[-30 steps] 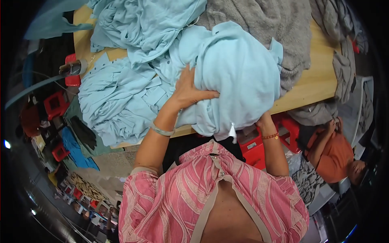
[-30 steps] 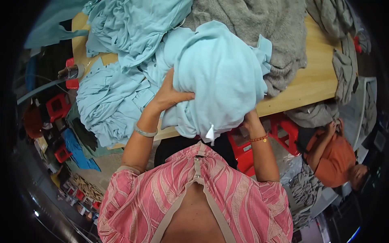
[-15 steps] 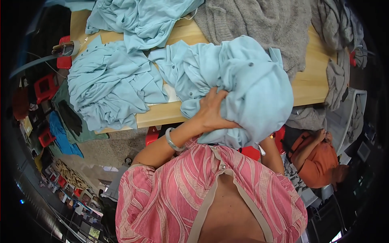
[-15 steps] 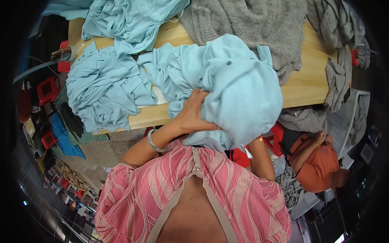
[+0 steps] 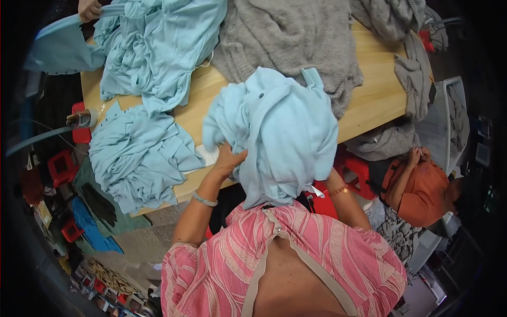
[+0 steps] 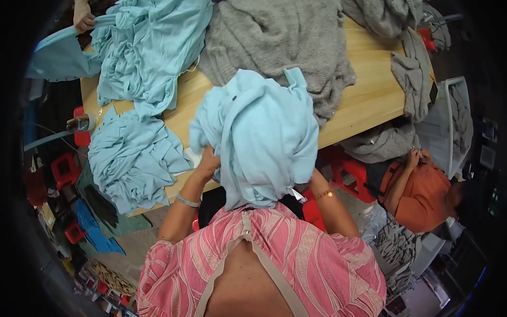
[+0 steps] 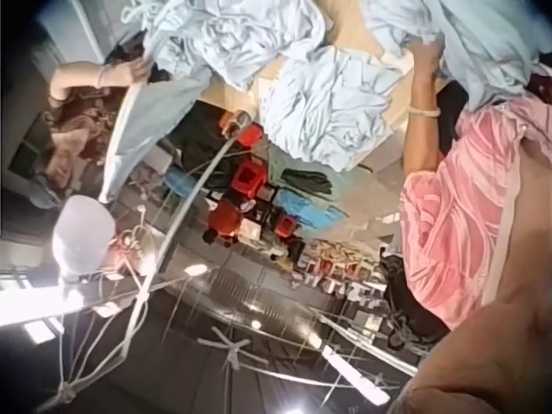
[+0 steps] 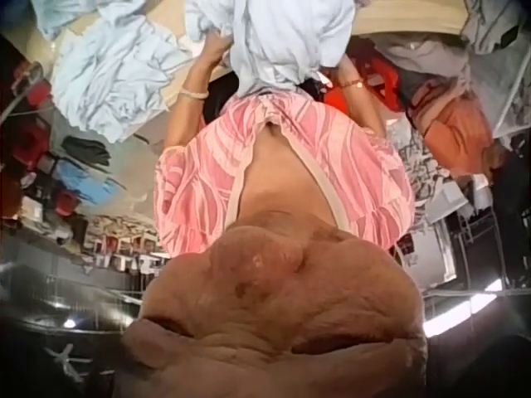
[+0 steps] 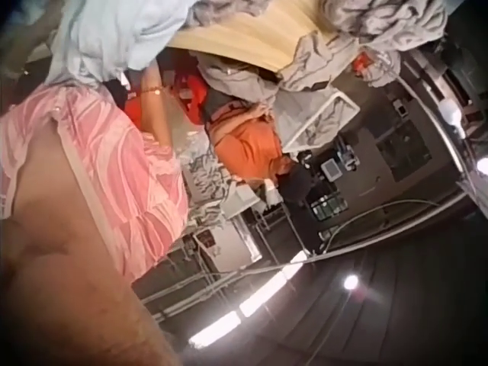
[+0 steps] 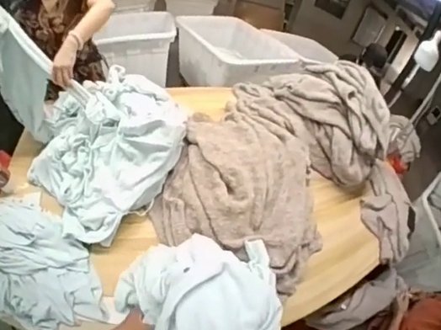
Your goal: Trimming loose threads and inspecting grey sweaters at a sewing factory workbench.
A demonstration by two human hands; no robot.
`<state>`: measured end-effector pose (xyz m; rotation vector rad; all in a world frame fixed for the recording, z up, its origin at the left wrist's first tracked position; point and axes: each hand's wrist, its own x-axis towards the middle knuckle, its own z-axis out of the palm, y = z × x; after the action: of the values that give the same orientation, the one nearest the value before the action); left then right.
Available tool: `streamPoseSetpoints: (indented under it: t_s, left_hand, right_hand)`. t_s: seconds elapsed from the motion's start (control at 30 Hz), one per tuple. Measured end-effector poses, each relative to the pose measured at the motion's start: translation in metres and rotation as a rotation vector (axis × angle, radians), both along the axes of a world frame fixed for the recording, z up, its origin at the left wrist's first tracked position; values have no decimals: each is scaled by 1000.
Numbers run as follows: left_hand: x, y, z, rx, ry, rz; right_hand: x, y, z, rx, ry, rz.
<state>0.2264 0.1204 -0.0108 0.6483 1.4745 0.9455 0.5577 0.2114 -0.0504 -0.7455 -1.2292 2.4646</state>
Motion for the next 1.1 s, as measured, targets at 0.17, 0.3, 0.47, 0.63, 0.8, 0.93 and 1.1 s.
streamPoseSetpoints:
  t_s: [0.17,0.3,0.47,0.63,0.8,0.93,1.1]
  left_hand:
    - [21,-34,23,-36,-280,146]
    - [33,-22,107,139,-378,51]
    - [36,13,169,361,-243,-29]
    - [61,62,173,455,-430,-158]
    - [83,75,127,364,-797,-170]
    - [67,78,98,177,-1013,-225]
    - [-18,162,141,187,-918,-70]
  right_hand:
    - [-29,24,31,-371,404,88]
    - [4,24,84,-121,219,-4]
    - [23,55,152,-133,441,-160]
    - [35,104,198,-276,216,-671]
    - [0,150,222,-43,121,-562]
    - [-87,183,268,177,51,-463]
    - [-191,313,359,358,-58,-332]
